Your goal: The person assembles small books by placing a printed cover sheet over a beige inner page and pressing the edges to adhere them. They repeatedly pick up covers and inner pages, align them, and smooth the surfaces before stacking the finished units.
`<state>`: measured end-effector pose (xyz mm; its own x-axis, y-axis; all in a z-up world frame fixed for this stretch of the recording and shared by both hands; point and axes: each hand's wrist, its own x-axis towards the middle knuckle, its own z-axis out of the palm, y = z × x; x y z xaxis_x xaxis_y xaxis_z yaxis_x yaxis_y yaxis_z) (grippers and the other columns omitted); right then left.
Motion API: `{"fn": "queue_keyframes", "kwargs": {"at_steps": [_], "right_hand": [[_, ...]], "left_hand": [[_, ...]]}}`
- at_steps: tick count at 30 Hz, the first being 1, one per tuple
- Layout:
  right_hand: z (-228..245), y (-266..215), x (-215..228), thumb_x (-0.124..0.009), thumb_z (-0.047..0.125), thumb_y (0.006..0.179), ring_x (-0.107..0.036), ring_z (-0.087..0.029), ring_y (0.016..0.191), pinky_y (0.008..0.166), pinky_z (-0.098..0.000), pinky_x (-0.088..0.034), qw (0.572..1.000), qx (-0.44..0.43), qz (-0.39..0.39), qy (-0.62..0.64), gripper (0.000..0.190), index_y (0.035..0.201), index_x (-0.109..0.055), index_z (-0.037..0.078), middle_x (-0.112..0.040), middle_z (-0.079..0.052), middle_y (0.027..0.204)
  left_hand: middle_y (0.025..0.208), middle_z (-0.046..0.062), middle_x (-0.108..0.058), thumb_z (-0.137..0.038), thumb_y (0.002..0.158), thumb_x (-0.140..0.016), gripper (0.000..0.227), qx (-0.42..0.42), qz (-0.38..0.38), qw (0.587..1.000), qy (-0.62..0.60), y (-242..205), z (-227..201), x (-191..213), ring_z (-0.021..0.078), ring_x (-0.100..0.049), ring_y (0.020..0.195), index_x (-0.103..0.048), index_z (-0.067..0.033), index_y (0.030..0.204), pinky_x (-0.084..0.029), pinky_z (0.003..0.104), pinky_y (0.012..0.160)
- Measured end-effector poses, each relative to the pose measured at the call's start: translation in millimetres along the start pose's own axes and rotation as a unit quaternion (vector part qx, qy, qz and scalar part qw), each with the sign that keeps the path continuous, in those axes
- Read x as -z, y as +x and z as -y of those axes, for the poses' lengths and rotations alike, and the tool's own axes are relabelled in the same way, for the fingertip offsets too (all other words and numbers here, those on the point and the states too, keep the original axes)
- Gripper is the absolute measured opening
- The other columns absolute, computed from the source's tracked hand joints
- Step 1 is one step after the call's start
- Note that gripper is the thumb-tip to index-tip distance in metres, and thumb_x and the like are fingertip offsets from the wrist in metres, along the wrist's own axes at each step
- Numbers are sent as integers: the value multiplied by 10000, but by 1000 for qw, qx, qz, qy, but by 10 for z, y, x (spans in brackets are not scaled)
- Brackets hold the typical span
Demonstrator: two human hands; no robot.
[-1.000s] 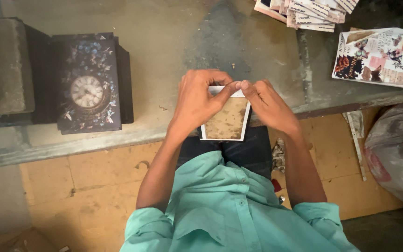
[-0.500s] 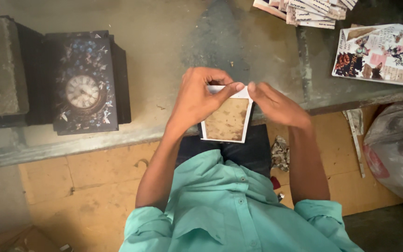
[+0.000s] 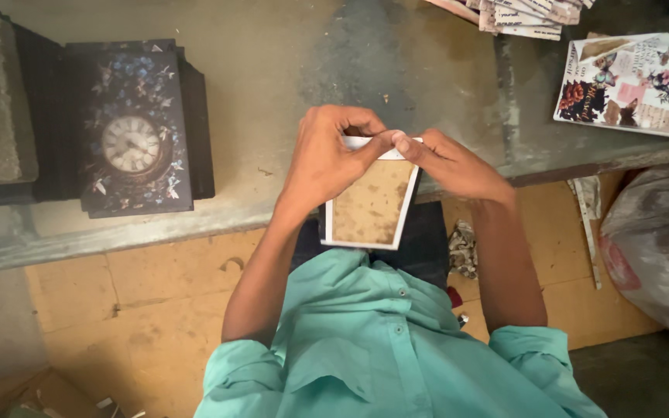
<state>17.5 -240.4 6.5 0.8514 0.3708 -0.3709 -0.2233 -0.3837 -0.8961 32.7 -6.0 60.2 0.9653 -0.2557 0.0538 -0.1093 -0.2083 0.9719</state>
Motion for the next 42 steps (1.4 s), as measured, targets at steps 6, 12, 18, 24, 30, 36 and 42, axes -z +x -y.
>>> {"fn": "queue_keyframes", "kwargs": {"at_steps": [6, 12, 18, 24, 30, 36, 42], "right_hand": [[4, 9, -49, -495, 540, 1040, -507, -66, 862, 722, -259, -469, 996, -59, -32, -51, 580, 968, -643, -16, -574, -3, 875], [-148, 66, -69, -483, 558, 1064, -506, -62, 940, 839, -233, -460, 995, -45, -84, 35, 587, 1028, -645, -5, -602, -7, 970], [-33, 70, -86, -436, 543, 1092, -381, -85, 739, 622, -313, -389, 998, -23, -51, -27, 630, 766, -520, 10, -413, 30, 733], [1, 10, -118, -428, 547, 1090, -322, -66, 657, 513, -320, -318, 999, -8, -46, -11, 663, 685, -437, 22, -338, 67, 671], [-11, 51, -114, -402, 551, 1090, -326, -62, 616, 502, -309, -317, 1000, 4, -16, 8, 680, 663, -479, 27, -357, 68, 623], [-36, 73, -135, -407, 527, 1101, -360, -65, 636, 534, -305, -348, 999, -4, -11, 31, 667, 721, -560, 1, -422, 51, 648], [-116, 188, -259, -488, 438, 1124, -530, -38, 799, 710, -238, -468, 985, 40, -58, 156, 533, 940, -677, -26, -650, 19, 858]], "left_hand": [[988, 76, -742, -243, 887, -772, 458, 36, -55, 984, -166, -109, 281, 0, 94, -610, 762, -672, -19, 1275, -523, 274, 681], [1119, 66, -717, -458, 1091, -459, 528, 107, -78, 976, -175, -567, 702, 151, 103, -646, 1015, -674, 1, 1240, -502, 276, 870], [882, 99, -719, -404, 1147, -348, 587, 82, -104, 984, -123, -604, 679, -22, 138, -631, 855, -711, 54, 1093, -522, 304, 801], [904, 116, -738, -301, 1128, -388, 513, 26, -108, 990, -92, -468, 456, -5, 143, -681, 821, -715, 65, 978, -533, 305, 771], [982, 101, -748, -233, 1091, -559, 396, 52, -64, 974, -211, -423, 572, -1, 128, -642, 889, -727, 91, 936, -515, 291, 795], [1016, 88, -748, -150, 995, -709, 246, 98, -59, 966, -233, -427, 614, 0, 87, -608, 894, -749, 88, 950, -483, 250, 772], [1075, 38, -741, -122, 954, -720, 238, 107, -1, 952, -288, -425, 675, 159, 73, -643, 942, -737, 47, 1120, -515, 237, 832]]}}
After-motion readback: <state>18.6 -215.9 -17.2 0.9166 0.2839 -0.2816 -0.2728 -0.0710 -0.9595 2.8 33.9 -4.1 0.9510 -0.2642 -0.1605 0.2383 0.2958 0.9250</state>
